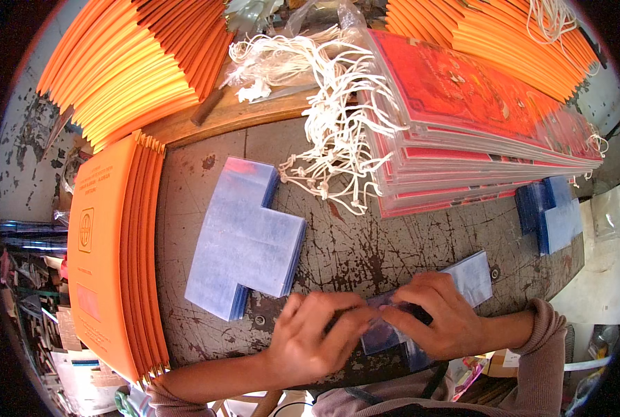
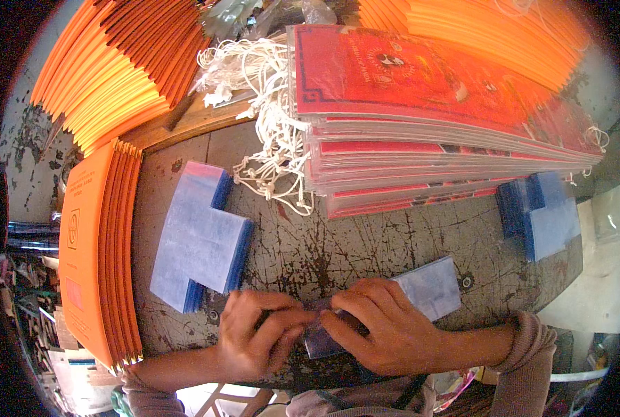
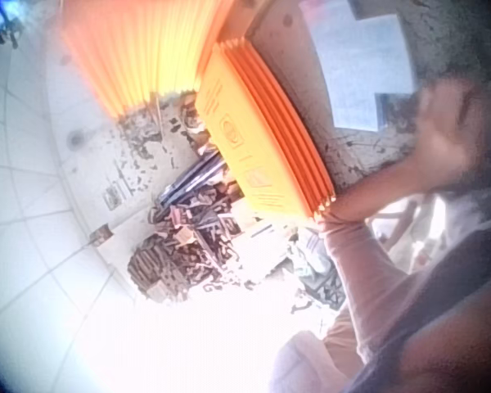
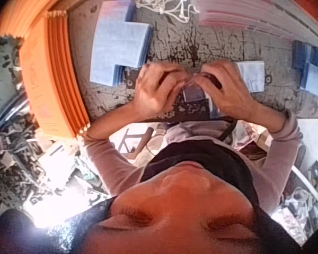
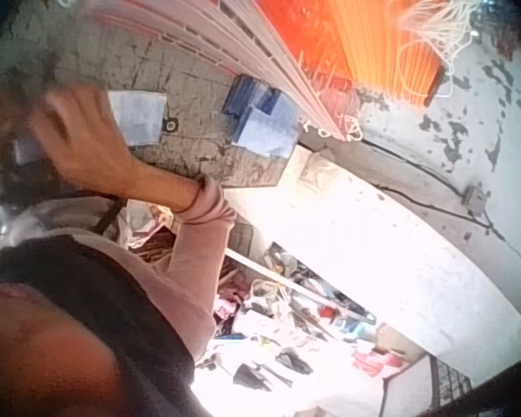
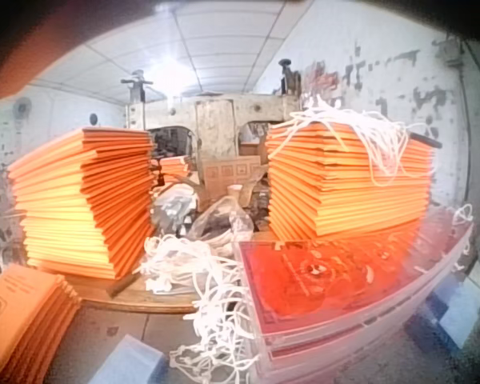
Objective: The person inserts sheets into plastic pockets by hand on a workbench.
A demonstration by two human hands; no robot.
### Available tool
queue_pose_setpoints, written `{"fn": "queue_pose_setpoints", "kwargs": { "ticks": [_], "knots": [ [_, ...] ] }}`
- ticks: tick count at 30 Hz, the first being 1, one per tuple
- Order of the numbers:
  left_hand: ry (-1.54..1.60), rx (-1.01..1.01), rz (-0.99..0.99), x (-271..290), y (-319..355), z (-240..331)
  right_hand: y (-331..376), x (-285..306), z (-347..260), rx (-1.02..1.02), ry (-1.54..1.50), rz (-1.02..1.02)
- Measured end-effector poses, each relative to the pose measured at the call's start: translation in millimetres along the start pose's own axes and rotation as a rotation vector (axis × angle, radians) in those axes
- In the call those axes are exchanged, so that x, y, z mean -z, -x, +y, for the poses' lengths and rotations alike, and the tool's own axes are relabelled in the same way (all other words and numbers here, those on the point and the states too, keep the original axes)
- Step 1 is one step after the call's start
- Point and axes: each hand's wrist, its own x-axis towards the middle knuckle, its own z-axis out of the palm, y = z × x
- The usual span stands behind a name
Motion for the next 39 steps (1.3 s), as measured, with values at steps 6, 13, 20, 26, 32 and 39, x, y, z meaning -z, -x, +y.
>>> {"fn": "queue_pose_setpoints", "kwargs": {
  "ticks": [6,13,20,26,32,39],
  "knots": [
    [-0.077,0.108,-0.048,-0.6,0.7,-1.3,0.1,-1.5,-0.3,0.047,0.102,0.011],
    [-0.217,-0.04,0.009,0.9,1.2,-1.8,-1.1,4.2,-1.2,0.069,0.087,-0.024],
    [-0.26,-0.105,-0.027,3.4,3.4,-1.7,1.3,-1.3,0.7,0.146,0.123,0.019],
    [-0.266,-0.132,0.008,1.8,4.3,-1.2,1.3,-3.3,-0.2,0.114,0.062,0.039],
    [-0.2,-0.041,-0.051,6.3,3.0,0.4,-1.9,-1.0,-0.4,0.01,-0.072,-0.006],
    [-0.002,0.014,-0.003,1.4,1.4,-2.9,-4.6,1.8,-1.1,-0.019,-0.049,0.011]
  ]
}}
